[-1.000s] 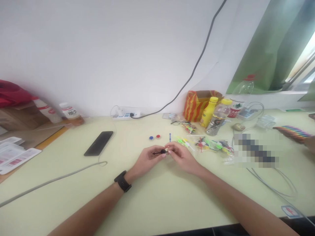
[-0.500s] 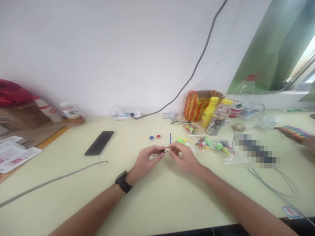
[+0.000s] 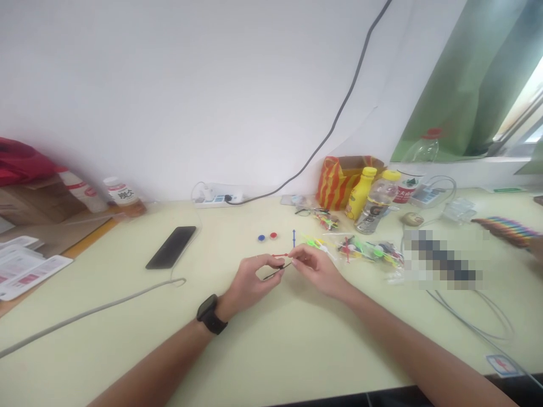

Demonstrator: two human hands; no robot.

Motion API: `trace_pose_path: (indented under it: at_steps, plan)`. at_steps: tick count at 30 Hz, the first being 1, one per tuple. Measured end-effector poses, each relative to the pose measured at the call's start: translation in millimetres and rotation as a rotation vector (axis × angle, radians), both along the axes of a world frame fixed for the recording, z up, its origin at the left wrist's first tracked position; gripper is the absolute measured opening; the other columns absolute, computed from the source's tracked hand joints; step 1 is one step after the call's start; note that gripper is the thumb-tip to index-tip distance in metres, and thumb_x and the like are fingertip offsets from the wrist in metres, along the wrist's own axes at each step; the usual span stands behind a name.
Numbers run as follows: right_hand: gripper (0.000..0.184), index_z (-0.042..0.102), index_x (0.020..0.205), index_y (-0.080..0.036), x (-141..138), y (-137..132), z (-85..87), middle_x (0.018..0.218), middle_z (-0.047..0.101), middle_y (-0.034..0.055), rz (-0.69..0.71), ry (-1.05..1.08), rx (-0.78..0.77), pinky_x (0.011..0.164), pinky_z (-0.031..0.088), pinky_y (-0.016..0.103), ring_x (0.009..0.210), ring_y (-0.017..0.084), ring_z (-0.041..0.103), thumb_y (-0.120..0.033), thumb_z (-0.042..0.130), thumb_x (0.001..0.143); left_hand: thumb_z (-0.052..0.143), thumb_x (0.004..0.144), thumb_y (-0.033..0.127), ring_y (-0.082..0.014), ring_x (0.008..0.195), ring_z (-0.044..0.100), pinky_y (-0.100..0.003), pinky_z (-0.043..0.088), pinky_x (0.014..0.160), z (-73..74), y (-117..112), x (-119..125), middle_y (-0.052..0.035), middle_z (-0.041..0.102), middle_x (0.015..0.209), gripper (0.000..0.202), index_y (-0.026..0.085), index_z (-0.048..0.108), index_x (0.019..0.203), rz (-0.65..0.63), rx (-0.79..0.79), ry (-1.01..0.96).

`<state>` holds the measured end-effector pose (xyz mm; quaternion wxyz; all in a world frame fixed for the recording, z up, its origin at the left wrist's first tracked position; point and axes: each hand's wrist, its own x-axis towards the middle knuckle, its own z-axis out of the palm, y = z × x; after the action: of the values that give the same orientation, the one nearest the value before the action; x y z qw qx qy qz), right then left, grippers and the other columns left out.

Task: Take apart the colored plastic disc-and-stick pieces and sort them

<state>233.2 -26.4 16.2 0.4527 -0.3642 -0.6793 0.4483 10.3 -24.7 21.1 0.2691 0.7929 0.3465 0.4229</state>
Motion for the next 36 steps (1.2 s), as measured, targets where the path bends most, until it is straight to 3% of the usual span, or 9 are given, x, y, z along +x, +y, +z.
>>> trace_pose_path:
  at_steps: [7,11,15,18,20,22,25,30,36]
  plan:
    - [0.031,0.065,0.109,-0.023,4.2,6.2,3.0,0.1,0.064,0.0053,-0.037,0.026,-0.003,0.073,0.052,0.031,0.084,0.018,0.06,-0.051,0.063,0.095,0.067,0.096,0.028,-0.0264,0.121,0.066,-0.041,0.055,0.105,6.5,-2.0,5.8,-0.0119,0.073,0.122,0.016,0.018,0.075,0.105,-0.218,-0.29,-0.154]
    - [0.028,0.066,0.112,-0.024,7.5,6.0,4.2,0.112,0.063,0.0084,-0.227,-0.069,0.186,0.088,0.051,0.037,0.096,0.021,0.061,-0.046,0.06,0.097,0.074,0.091,0.033,-0.0244,0.106,0.071,-0.039,0.059,0.097,6.1,1.4,6.7,-0.0105,0.075,0.113,0.025,0.018,0.073,0.112,-0.181,-0.402,-0.243]
    - [0.037,0.058,0.133,-0.026,7.5,-1.2,5.3,0.091,0.061,0.0043,-0.168,-0.136,0.206,0.078,0.05,0.036,0.081,0.02,0.058,-0.044,0.05,0.102,0.077,0.089,0.035,-0.0238,0.103,0.072,-0.039,0.059,0.098,6.0,4.7,4.8,-0.01,0.077,0.111,0.027,0.018,0.074,0.11,-0.11,-0.433,-0.265]
    - [0.05,0.042,0.149,-0.028,4.0,-7.3,5.6,0.098,0.06,0.0041,-0.131,-0.106,0.186,0.076,0.049,0.034,0.08,0.018,0.057,-0.047,0.047,0.103,0.078,0.088,0.035,-0.0236,0.104,0.073,-0.038,0.059,0.098,6.3,6.3,3.3,-0.0095,0.077,0.109,0.026,0.017,0.074,0.106,-0.085,-0.436,-0.289]
    - [0.039,0.057,0.132,-0.026,2.9,-8.9,6.5,0.098,0.06,0.0038,-0.114,-0.078,0.133,0.077,0.048,0.033,0.078,0.017,0.056,-0.05,0.045,0.104,0.079,0.087,0.035,-0.0236,0.104,0.073,-0.038,0.059,0.098,6.1,7.1,2.7,-0.0093,0.077,0.109,0.025,0.017,0.074,0.105,-0.077,-0.444,-0.31]
    - [0.048,0.066,0.084,-0.022,4.0,-7.8,8.3,0.078,0.057,0.0021,-0.01,-0.075,0.033,0.075,0.046,0.033,0.069,0.016,0.052,-0.054,0.038,0.106,0.08,0.086,0.034,-0.0234,0.103,0.073,-0.037,0.06,0.097,5.7,7.9,2.4,-0.009,0.077,0.108,0.025,0.017,0.073,0.103,-0.063,-0.447,-0.33]
    - [0.071,0.039,0.047,-0.021,8.0,-3.0,11.1,0.055,0.04,0.0,0.131,-0.035,-0.066,0.069,0.042,0.034,0.056,0.014,0.042,-0.059,0.031,0.106,0.08,0.086,0.033,-0.0228,0.102,0.073,-0.036,0.06,0.096,5.1,8.6,2.5,-0.0085,0.077,0.107,0.024,0.017,0.073,0.102,-0.043,-0.443,-0.341]
    - [0.048,0.056,0.072,-0.021,9.0,2.2,12.6,0.068,0.055,0.0004,0.012,0.073,-0.083,0.062,0.041,0.03,0.063,0.015,0.048,-0.063,0.058,0.094,0.081,0.085,0.034,-0.0232,0.101,0.073,-0.037,0.06,0.096,5.4,8.0,3.2,-0.009,0.077,0.106,0.026,0.017,0.073,0.101,-0.052,-0.446,-0.344]
    - [0.036,0.056,0.094,-0.023,1.2,0.7,7.7,0.083,0.061,0.001,0.067,0.186,-0.14,0.063,0.044,0.027,0.077,0.016,0.057,-0.054,0.074,0.087,0.08,0.086,0.036,-0.0235,0.102,0.073,-0.039,0.06,0.097,4.5,6.2,4.1,-0.0107,0.077,0.109,0.027,0.017,0.073,0.103,-0.097,-0.467,-0.318]
